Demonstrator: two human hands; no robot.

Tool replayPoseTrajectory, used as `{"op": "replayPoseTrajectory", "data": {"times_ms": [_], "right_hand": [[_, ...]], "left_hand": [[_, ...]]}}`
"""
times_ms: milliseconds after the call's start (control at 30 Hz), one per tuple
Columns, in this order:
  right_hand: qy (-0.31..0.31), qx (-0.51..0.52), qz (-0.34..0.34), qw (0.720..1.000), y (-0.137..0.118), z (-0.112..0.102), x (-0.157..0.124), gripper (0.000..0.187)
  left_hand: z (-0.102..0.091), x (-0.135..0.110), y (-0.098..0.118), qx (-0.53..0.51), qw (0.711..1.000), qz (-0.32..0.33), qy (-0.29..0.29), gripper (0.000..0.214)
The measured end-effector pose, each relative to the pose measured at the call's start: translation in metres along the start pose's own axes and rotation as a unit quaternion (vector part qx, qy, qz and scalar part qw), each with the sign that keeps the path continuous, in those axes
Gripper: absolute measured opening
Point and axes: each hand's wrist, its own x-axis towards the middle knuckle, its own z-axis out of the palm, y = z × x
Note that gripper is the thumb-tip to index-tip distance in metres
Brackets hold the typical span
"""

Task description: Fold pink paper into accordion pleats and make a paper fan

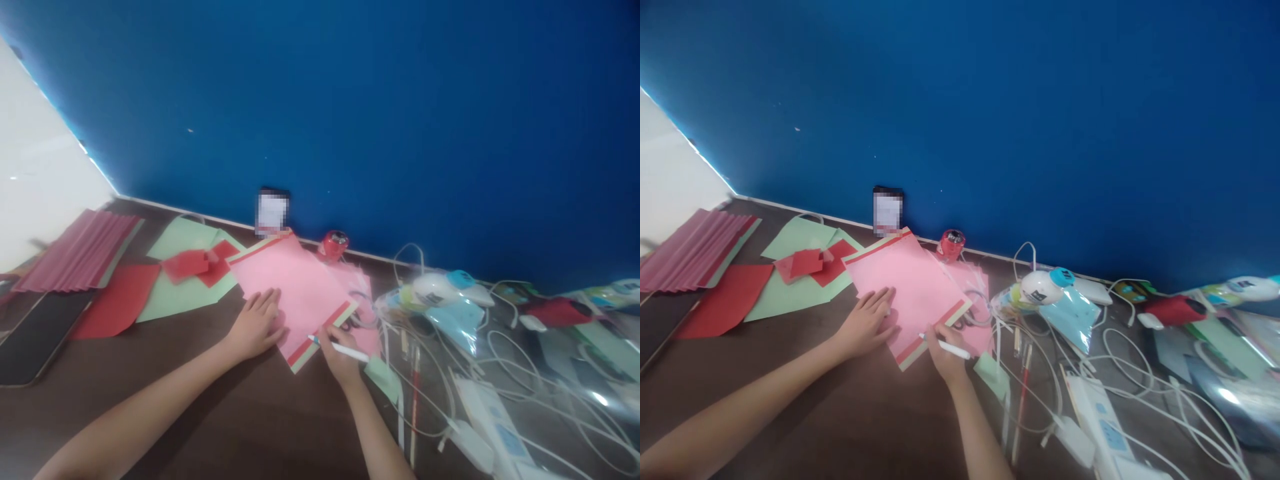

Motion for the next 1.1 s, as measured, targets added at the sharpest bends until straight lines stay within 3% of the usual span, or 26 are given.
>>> {"op": "replayPoseTrajectory", "data": {"times_ms": [233,633,867,1100], "right_hand": [[0.041,0.027,0.047,0.998,0.015,-0.003,0.005,0.042],[-0.042,0.028,0.004,0.999,-0.007,0.006,0.008,0.035],[0.03,0.004,0.028,0.999,0.001,-0.002,0.015,0.037],[0.013,0.009,0.023,1.0,0.002,-0.001,0.012,0.039]], "left_hand": [[0.002,0.0,-0.001,0.001,1.0,0.0,-0.004,0.063],[-0.001,0.0,0.0,-0.001,1.0,0.0,-0.002,0.054],[0.002,0.0,-0.001,-0.001,1.0,0.002,0.004,0.065],[0.002,0.0,-0.001,0.001,1.0,0.002,0.004,0.063]]}}
